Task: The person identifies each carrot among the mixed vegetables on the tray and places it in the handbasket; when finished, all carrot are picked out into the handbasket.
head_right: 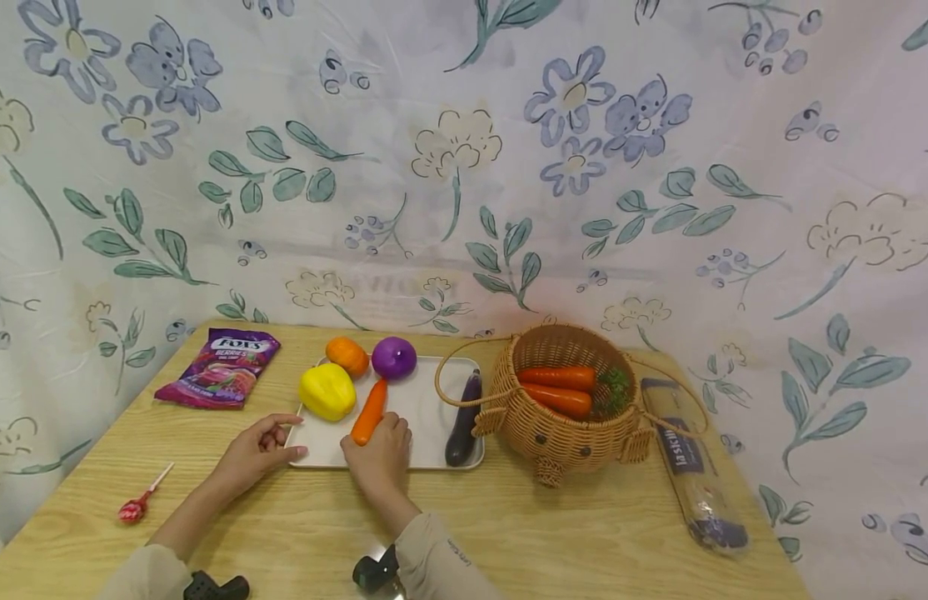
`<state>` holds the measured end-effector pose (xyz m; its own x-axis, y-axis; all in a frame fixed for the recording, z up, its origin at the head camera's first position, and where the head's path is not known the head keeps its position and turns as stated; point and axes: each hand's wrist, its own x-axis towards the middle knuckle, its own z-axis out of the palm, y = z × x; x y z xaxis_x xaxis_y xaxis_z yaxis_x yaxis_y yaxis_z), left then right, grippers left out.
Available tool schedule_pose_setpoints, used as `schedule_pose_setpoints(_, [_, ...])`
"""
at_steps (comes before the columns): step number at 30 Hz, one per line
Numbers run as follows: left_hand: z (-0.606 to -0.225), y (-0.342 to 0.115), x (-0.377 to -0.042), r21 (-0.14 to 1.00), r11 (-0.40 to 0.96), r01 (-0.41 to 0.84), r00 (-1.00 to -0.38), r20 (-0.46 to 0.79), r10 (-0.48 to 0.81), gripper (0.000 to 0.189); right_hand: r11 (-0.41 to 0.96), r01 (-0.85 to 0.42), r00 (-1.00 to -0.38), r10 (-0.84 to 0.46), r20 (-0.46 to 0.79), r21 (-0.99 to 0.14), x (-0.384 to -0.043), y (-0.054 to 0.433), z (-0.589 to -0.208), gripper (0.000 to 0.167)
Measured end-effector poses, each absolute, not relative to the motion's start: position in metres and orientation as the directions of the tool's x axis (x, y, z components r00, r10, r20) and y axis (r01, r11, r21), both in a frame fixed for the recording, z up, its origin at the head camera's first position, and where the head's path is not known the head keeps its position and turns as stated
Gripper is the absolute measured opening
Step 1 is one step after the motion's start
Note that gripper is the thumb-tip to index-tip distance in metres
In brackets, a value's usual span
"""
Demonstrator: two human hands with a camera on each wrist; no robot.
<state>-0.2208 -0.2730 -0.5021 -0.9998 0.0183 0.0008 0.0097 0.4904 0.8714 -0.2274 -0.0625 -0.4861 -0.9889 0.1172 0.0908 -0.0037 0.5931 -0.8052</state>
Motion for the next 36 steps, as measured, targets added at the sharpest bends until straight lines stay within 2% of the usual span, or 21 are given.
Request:
schedule_pose_setpoints(12, [-0.505,-0.272,-0.221,0.866,0.500,-0.005,-1.000,-0.017,0.020,0.050,0.705,-0.025,-0.972,0.149,0.183,-0.709,-0.230,-0.043,-0.490,0.045])
schedule_pose_setpoints(23, [-0.505,-0.272,-0.220,0.862,0.506,0.003,-1.000,-0.012,0.027,0.051,0.647,-0.058,-0.979,0.112,0.170,-0.760,-0.221,-0.021,-0.481,0.051])
schedule_pose_setpoints(30, [-0.504,-0.272,-0.221,0.859,0.511,0.023,-0.999,0.006,0.036,0.049,0.585,-0.189,-0.981,-0.072,0.181,-0.789,-0.214,0.008,-0.458,0.048])
schedule_pose_setpoints(36, [-0.504,-0.274,-0.222,0.844,0.536,0.013,-1.000,-0.002,0.027,0.049,0.463,-0.338,-0.922,-0.337,0.190,-0.819,-0.219,0.038,-0.443,0.049])
